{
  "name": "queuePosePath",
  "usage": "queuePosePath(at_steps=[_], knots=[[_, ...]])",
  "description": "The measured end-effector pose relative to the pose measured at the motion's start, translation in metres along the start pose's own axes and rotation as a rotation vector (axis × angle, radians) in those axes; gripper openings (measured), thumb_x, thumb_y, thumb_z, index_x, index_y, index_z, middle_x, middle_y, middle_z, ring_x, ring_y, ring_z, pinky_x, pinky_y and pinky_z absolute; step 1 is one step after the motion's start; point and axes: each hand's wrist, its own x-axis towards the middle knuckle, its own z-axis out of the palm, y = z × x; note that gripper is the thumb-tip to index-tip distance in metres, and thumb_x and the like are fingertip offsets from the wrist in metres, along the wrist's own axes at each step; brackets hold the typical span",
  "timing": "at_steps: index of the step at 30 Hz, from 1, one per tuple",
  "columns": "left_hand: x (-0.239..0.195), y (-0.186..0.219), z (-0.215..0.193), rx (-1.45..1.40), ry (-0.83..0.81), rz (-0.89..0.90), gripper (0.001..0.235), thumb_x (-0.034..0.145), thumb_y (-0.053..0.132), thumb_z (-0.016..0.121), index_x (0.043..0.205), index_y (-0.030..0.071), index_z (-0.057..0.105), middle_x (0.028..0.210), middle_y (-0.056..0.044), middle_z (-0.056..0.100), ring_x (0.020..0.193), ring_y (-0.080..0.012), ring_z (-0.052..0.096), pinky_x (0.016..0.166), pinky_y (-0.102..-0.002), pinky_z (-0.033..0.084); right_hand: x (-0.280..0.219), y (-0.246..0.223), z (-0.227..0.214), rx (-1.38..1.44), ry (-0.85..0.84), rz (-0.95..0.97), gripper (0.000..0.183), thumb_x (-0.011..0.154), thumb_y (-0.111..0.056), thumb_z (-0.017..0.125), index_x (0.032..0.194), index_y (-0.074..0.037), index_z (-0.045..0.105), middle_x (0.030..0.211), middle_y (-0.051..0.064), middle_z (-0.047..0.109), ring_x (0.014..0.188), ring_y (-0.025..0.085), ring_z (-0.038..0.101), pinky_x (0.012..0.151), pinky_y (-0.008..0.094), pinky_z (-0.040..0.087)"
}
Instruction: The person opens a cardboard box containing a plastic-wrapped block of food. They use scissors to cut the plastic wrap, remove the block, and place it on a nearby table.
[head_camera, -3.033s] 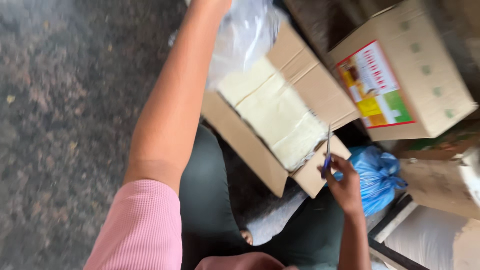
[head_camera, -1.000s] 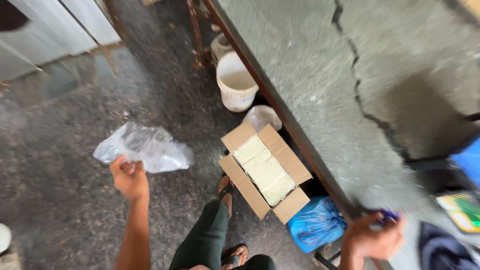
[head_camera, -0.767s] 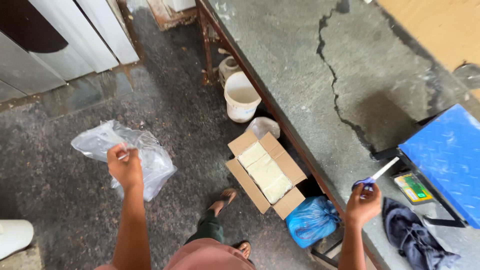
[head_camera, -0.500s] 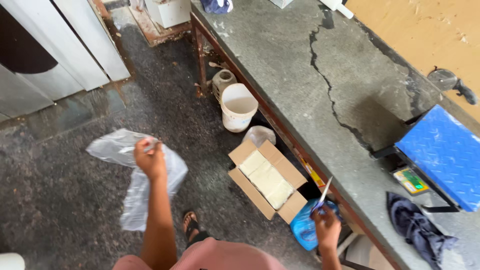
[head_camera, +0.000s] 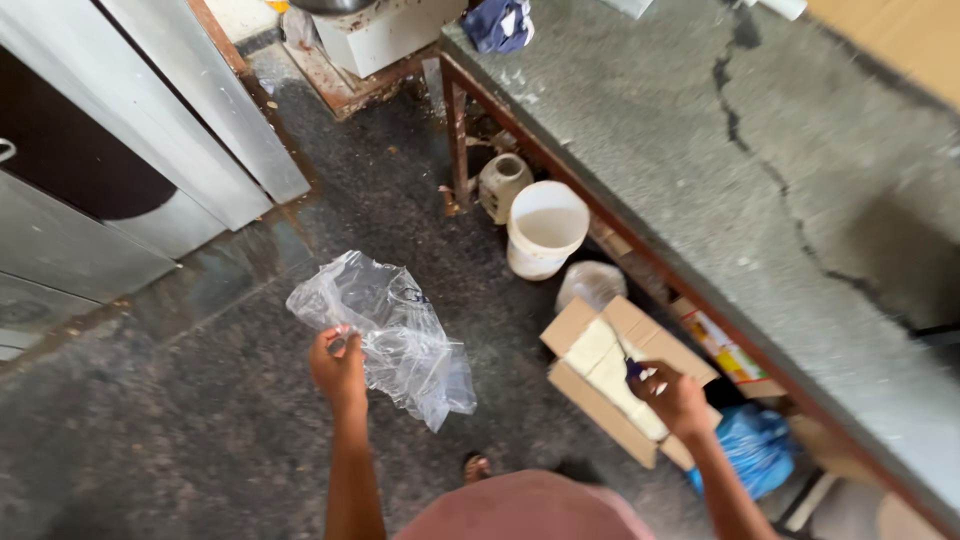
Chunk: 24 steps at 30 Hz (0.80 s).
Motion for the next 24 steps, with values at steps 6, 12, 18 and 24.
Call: queuePosePath(at_steps=[6, 12, 18, 24], knots=[[0.061, -0.016, 0.003, -0.027, -0.009, -0.058, 0.026, 0.090, 0.009, 0.075, 0.112, 0.001, 0.064, 0.119, -0.008, 0.061, 0.098, -0.0214, 0.070, 0.066, -0.032, 0.057, 0.053, -0.060, 0.054, 0.049, -0.195, 0.126, 0.039, 0.081, -0.026, 0.077, 0.117, -0.013, 0.075, 0.080, 0.007, 0.078, 0.069, 0.025, 0.074, 0.071, 0.038, 0.058], [0.116, -0.003, 0.012, -0.006, 0.166, -0.145, 0.024, 0.091, 0.011, 0.072, 0.112, 0.002, 0.064, 0.117, -0.006, 0.066, 0.092, -0.0167, 0.068, 0.068, -0.032, 0.058, 0.177, -0.133, 0.116, 0.114, -0.293, 0.010, 0.038, 0.080, -0.029, 0.077, 0.114, -0.012, 0.075, 0.077, 0.008, 0.076, 0.070, 0.024, 0.075, 0.070, 0.039, 0.059], [0.207, 0.049, -0.010, 0.085, 0.354, -0.148, 0.021, 0.093, 0.010, 0.072, 0.112, 0.002, 0.066, 0.115, -0.009, 0.067, 0.091, -0.0165, 0.067, 0.069, -0.032, 0.061, 0.358, -0.243, 0.110, 0.032, -0.311, -0.181, 0.036, 0.086, -0.030, 0.075, 0.116, -0.010, 0.073, 0.085, 0.011, 0.075, 0.072, 0.029, 0.074, 0.067, 0.043, 0.057], [0.305, 0.056, 0.041, 0.070, 0.375, -0.125, 0.019, 0.093, 0.007, 0.071, 0.111, 0.004, 0.065, 0.111, -0.008, 0.067, 0.091, -0.0161, 0.069, 0.066, -0.031, 0.060, 0.487, -0.342, 0.086, 0.358, 0.058, -0.406, 0.038, 0.085, -0.020, 0.078, 0.119, -0.003, 0.072, 0.090, 0.012, 0.078, 0.079, 0.022, 0.076, 0.074, 0.036, 0.058]])
